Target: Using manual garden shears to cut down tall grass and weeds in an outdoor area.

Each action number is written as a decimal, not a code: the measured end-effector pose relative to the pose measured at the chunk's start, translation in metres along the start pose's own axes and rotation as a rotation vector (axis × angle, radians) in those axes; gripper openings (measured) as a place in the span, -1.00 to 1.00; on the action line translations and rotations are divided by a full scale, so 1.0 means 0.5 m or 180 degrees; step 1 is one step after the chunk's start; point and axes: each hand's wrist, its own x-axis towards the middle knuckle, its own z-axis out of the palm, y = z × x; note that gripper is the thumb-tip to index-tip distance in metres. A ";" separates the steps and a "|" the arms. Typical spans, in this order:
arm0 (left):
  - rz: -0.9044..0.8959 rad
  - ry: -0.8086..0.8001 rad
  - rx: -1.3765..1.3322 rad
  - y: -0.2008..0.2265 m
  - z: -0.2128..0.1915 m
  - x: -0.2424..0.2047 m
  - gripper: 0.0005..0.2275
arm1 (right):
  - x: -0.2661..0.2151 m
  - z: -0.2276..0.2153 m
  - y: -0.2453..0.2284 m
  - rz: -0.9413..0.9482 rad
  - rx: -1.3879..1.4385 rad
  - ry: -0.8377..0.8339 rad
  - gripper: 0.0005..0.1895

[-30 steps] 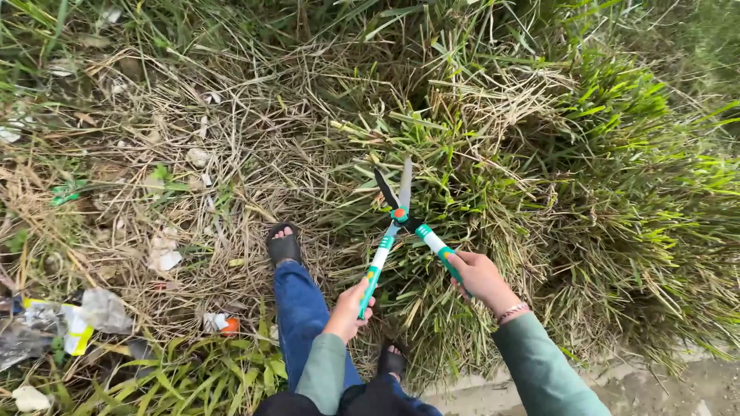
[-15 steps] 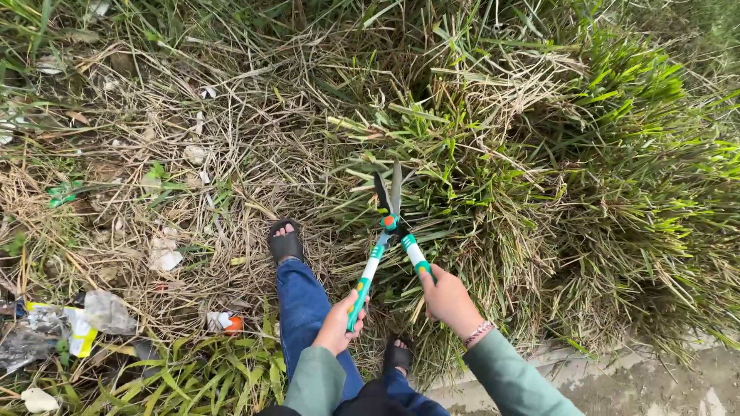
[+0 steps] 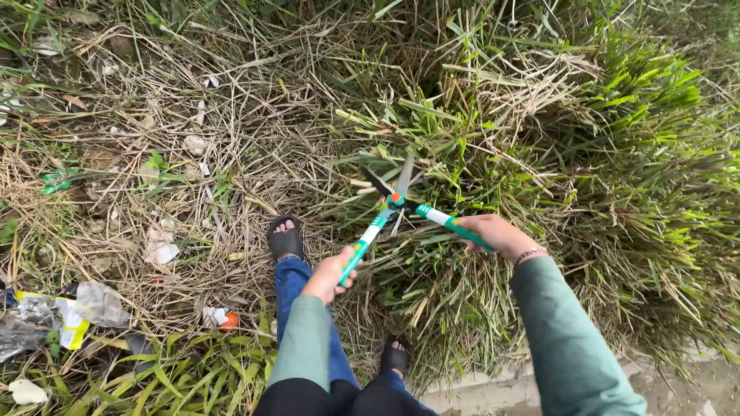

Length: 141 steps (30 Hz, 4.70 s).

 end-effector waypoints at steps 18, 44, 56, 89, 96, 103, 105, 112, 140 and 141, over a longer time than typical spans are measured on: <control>-0.0090 0.0544 0.0835 0.058 0.133 -0.072 -0.40 | 0.007 0.160 0.085 -0.0304 -0.0488 0.0487 -0.41; 0.0160 -0.0109 0.0551 0.132 0.114 -0.048 -0.42 | 0.007 -0.002 -0.025 -0.0280 -0.0552 0.0650 -0.57; 0.0034 -0.0215 0.0288 0.143 0.197 -0.076 -0.47 | -0.069 -0.102 -0.150 -0.0020 -0.1443 0.0707 -0.54; -0.0222 -0.0646 -0.0570 0.035 0.131 0.005 -0.51 | -0.002 0.105 -0.097 -0.0507 -0.2282 0.0972 -0.57; -0.0004 -0.0562 0.0253 0.140 0.094 0.105 -0.48 | 0.089 -0.063 -0.151 -0.0259 -0.1634 0.0776 -0.61; -0.0041 -0.0287 0.0177 0.127 0.177 0.169 -0.45 | 0.106 -0.077 -0.208 0.0179 -0.1350 0.0196 -0.50; -0.0954 0.0471 -0.0515 0.092 0.361 0.202 -0.32 | 0.117 0.090 -0.182 -0.0428 -0.2778 0.0877 -0.51; 0.0116 0.0536 -0.0112 0.050 0.242 0.196 -0.48 | 0.117 0.047 -0.033 -0.0469 -0.1012 0.0836 -0.49; -0.0351 0.0198 -0.0787 0.011 0.240 0.064 -0.51 | 0.124 0.151 -0.070 0.0076 -0.2031 0.0874 -0.54; -0.0361 0.0637 -0.0713 0.044 0.281 0.091 -0.48 | 0.137 0.236 -0.020 -0.0386 -0.2381 0.1429 -0.50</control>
